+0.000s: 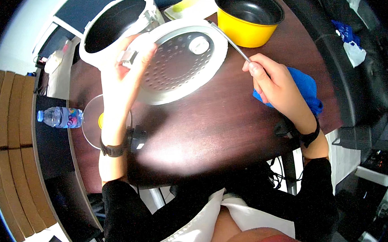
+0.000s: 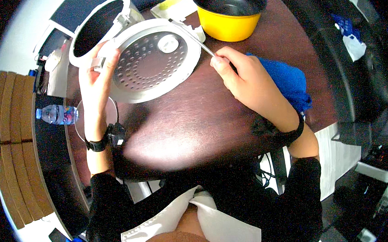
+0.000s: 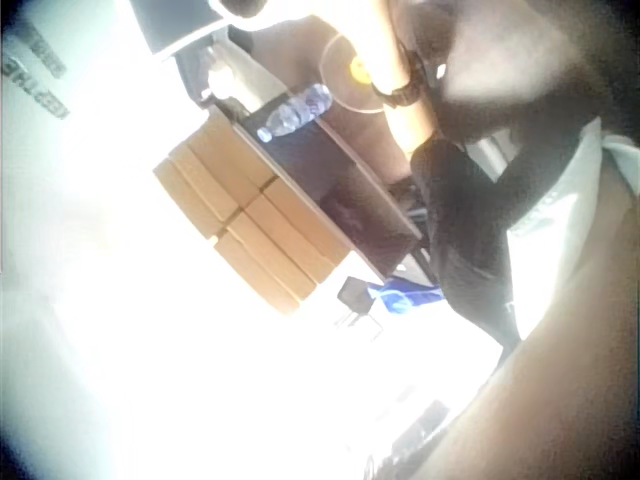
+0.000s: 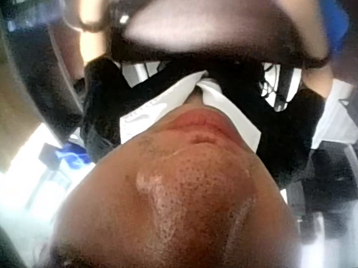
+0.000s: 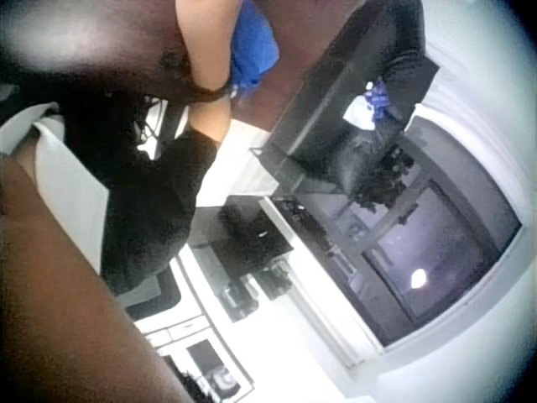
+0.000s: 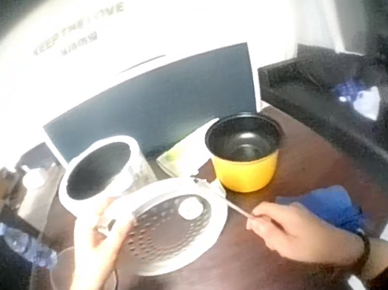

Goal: The person wipes the lid of a white rice cooker with a blue cloth, then uses a screwdriver to pry and remove the lid. They continue wiping the lid and the cooker body with the cloth.

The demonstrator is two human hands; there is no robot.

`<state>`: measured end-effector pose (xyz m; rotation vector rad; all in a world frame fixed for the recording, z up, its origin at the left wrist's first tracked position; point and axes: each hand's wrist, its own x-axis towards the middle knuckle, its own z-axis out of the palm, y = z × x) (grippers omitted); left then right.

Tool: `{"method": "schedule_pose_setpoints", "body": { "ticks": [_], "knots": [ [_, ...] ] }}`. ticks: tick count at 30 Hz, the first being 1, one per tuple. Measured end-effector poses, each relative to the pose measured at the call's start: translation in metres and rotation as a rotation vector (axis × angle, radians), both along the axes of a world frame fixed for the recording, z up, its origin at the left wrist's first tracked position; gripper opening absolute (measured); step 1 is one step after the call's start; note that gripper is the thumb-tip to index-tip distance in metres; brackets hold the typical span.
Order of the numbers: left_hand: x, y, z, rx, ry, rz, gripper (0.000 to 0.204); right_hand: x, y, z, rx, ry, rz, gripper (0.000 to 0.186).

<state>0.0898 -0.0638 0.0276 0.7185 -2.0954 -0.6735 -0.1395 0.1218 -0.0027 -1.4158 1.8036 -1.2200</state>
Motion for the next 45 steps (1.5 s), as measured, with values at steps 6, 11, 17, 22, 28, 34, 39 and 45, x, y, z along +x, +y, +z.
{"method": "schedule_pose_setpoints", "body": {
  "ticks": [6, 11, 17, 22, 28, 34, 39, 45],
  "knots": [
    [-0.007, 0.0, -0.004, 0.061, 0.082, -0.1, 0.032, -0.005, 0.003, -0.001, 0.029, -0.063, 0.025, 0.028],
    [-0.004, 0.001, -0.002, -0.026, 0.04, -0.068, 0.035, -0.006, 0.005, 0.002, 0.117, -0.202, 0.098, 0.032],
    [-0.008, 0.007, 0.0, -0.059, 0.009, -0.073, 0.039, -0.012, 0.009, 0.003, 0.161, -0.306, 0.146, 0.037],
    [-0.01, 0.015, -0.001, -0.096, 0.016, -0.039, 0.036, -0.011, 0.012, 0.008, 0.197, -0.342, 0.14, 0.042],
    [-0.01, 0.018, -0.001, -0.187, -0.023, 0.022, 0.033, -0.01, 0.015, 0.008, 0.213, -0.333, 0.107, 0.044],
    [-0.01, 0.02, -0.002, -0.186, -0.045, 0.04, 0.033, -0.01, 0.015, 0.008, 0.219, -0.348, 0.093, 0.045],
    [-0.011, 0.02, -0.002, -0.177, -0.027, 0.044, 0.033, -0.012, 0.017, 0.007, 0.209, -0.351, 0.118, 0.045],
    [-0.011, 0.022, -0.001, -0.202, -0.043, 0.036, 0.033, -0.016, 0.019, 0.009, 0.228, -0.378, 0.122, 0.046]
  ]
}}
